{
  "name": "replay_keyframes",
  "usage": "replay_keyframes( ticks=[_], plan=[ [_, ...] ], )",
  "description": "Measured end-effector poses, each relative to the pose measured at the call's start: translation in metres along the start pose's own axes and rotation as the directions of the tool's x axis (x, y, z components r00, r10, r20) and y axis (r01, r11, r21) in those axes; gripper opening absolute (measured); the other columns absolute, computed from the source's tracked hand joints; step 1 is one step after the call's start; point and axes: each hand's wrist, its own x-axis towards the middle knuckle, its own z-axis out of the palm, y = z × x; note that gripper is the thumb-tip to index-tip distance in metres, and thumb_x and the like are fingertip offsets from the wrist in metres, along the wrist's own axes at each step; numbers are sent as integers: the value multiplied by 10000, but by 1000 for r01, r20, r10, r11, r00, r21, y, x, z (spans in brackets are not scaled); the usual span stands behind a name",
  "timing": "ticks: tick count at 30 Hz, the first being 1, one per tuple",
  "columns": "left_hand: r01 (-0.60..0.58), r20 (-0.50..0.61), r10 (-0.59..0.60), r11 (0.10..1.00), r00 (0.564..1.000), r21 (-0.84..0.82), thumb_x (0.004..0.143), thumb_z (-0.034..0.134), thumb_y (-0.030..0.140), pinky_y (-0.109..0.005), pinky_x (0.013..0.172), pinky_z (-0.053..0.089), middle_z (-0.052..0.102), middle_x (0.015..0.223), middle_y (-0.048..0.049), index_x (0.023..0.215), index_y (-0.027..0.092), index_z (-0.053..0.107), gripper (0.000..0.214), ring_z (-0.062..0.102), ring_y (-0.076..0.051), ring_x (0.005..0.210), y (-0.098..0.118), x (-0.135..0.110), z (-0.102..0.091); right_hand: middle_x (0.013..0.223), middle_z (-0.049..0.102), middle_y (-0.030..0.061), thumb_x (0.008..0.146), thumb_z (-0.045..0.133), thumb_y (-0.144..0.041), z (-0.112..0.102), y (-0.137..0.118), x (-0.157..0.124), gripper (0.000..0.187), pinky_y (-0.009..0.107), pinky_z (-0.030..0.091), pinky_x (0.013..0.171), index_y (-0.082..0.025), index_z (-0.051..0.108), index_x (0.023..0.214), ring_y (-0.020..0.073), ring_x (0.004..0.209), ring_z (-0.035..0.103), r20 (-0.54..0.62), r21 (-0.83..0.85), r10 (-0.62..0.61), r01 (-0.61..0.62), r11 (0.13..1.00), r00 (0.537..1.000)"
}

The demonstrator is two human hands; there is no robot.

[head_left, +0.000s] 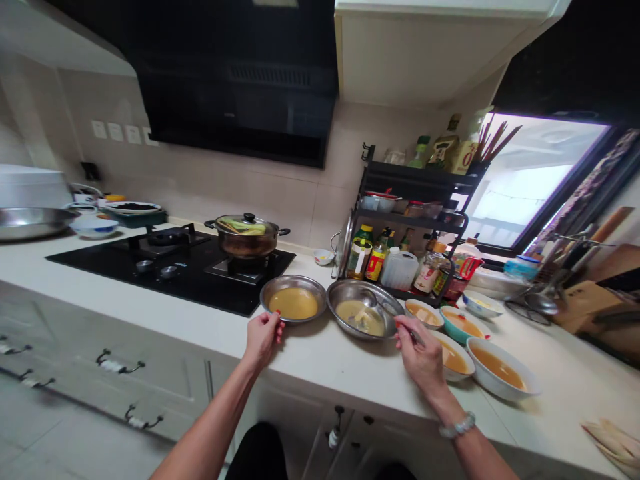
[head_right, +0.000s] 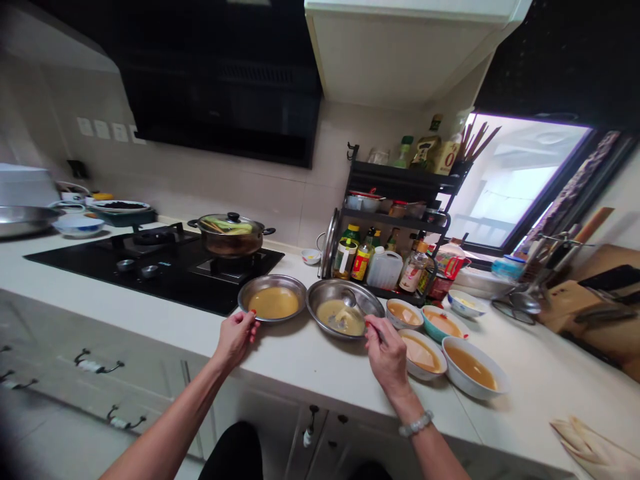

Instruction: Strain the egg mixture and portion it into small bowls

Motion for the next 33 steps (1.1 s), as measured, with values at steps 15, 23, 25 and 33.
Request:
replay_keyframes(
  ticks=[15,23,25,33],
  plan=[
    [4,-4,-4,1000,1000,12,630,683,399,-169,313,309,571,489,15,571,162,515,296,429,-55,357,0,-1,0,630,621,5,852,553,-404,99,-53,-4,260,226,512,404,-171,627,938,108,426,571,120,339,192,-222,914,974],
    [2,4,-2,1000,1000,0,632,685,399,-168,310,303,566,479,14,566,160,516,300,424,-54,350,1,-1,1,522,580,-29,773,587,-473,131,-50,-2,317,206,476,369,-166,599,855,116,404,564,178,406,408,-444,799,895],
    [2,-1,-2,1000,1000,-1,632,685,393,-167,308,301,567,478,12,562,158,517,297,423,-53,348,1,-1,1,487,575,-30,756,596,-462,130,-48,1,306,208,466,359,-163,580,821,122,391,559,149,433,466,-481,762,872],
    [2,2,-2,1000,1000,-2,640,679,387,-165,312,309,568,480,13,564,159,515,291,423,-53,355,0,0,1,507,625,-8,674,693,-390,111,-47,15,303,193,427,340,-160,550,811,110,373,535,69,608,586,-500,617,807]
  ],
)
